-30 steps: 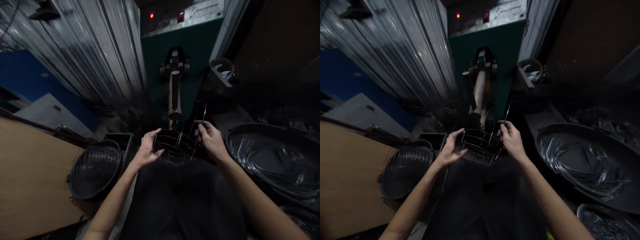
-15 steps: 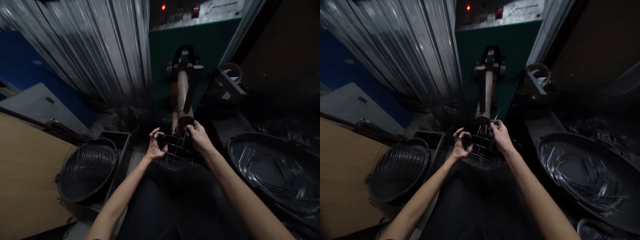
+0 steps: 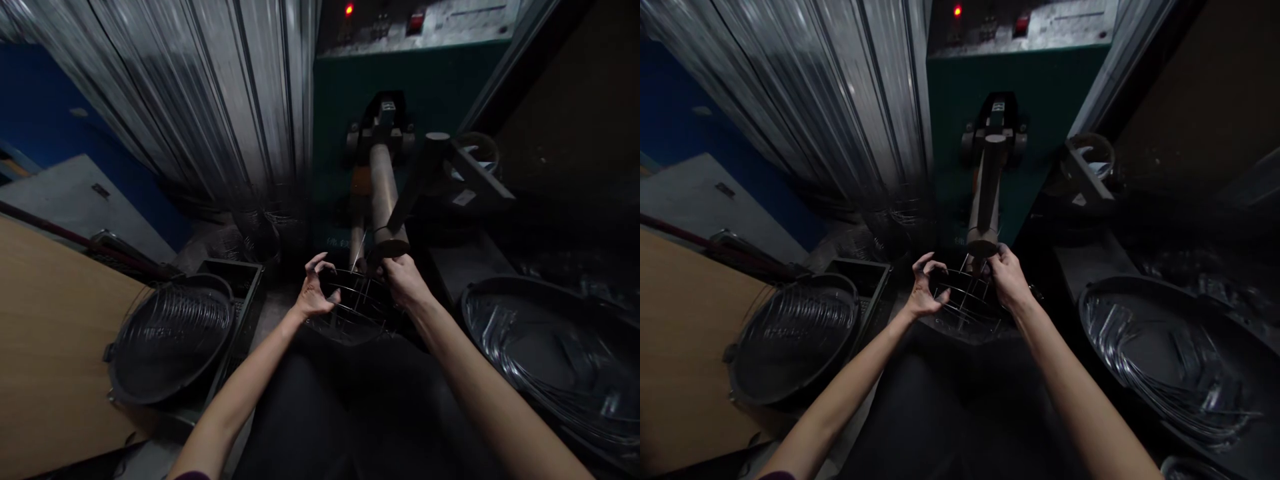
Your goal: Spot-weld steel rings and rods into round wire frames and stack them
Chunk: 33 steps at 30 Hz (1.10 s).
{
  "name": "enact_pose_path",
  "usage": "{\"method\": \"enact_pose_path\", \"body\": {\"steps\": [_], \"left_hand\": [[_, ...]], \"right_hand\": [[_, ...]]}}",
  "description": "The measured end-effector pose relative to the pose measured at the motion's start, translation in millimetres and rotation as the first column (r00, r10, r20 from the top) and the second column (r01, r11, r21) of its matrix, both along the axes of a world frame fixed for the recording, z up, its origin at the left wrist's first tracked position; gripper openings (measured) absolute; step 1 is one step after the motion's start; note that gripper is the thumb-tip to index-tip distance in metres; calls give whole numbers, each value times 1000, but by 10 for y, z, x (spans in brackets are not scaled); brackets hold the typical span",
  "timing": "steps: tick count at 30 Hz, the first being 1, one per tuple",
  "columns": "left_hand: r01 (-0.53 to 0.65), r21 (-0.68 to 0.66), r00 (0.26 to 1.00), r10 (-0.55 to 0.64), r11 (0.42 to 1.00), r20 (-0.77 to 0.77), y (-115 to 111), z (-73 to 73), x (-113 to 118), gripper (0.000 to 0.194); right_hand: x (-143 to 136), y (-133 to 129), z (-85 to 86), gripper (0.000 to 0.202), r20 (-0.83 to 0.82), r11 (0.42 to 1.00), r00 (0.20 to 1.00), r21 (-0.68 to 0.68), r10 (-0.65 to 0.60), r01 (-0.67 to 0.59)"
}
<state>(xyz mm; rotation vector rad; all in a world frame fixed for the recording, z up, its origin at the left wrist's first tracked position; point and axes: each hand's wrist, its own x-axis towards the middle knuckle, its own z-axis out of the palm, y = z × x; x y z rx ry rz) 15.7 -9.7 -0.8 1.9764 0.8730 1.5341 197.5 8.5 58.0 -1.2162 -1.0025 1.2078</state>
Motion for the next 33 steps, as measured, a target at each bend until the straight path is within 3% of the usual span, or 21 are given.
{"method": "enact_pose_path", "body": {"steps": [16, 20, 23, 26, 28, 31, 32, 33], "left_hand": [[92, -48, 995, -93, 995, -34, 130, 38, -104, 80], [119, 29, 985, -114, 992, -130, 199, 91, -168, 85], [129, 128, 971, -99, 983, -219, 143, 105, -175, 87], [145, 238, 947, -65, 960, -314, -170, 122, -44, 83], [225, 249, 870, -79, 942, -487, -548, 183, 115, 73], [472, 179, 646, -201, 863, -736, -1161, 397, 303, 58], [548, 157, 611, -264, 822, -746, -1300, 487, 314, 58], [585, 153, 629, -327, 796, -705, -1379, 570, 294, 59]], "right_hand": [[-53, 78, -79, 32, -123, 1000, 992, -19, -6, 4], [8, 157, 19, 28, -151, 998, 988, -62, 23, -33], [132, 115, 128, 22, -83, 990, 996, -144, -16, 3], [333, -140, 194, 21, 72, 979, 997, -202, -21, 35], [508, -431, 222, 30, 300, 978, 954, -199, 2, 60], [791, -973, 315, 36, 692, 983, 721, -154, 36, 99], [879, -1157, 367, 32, 771, 987, 635, -135, 51, 84], [958, -1328, 425, 28, 820, 992, 569, -113, 63, 53]]}}
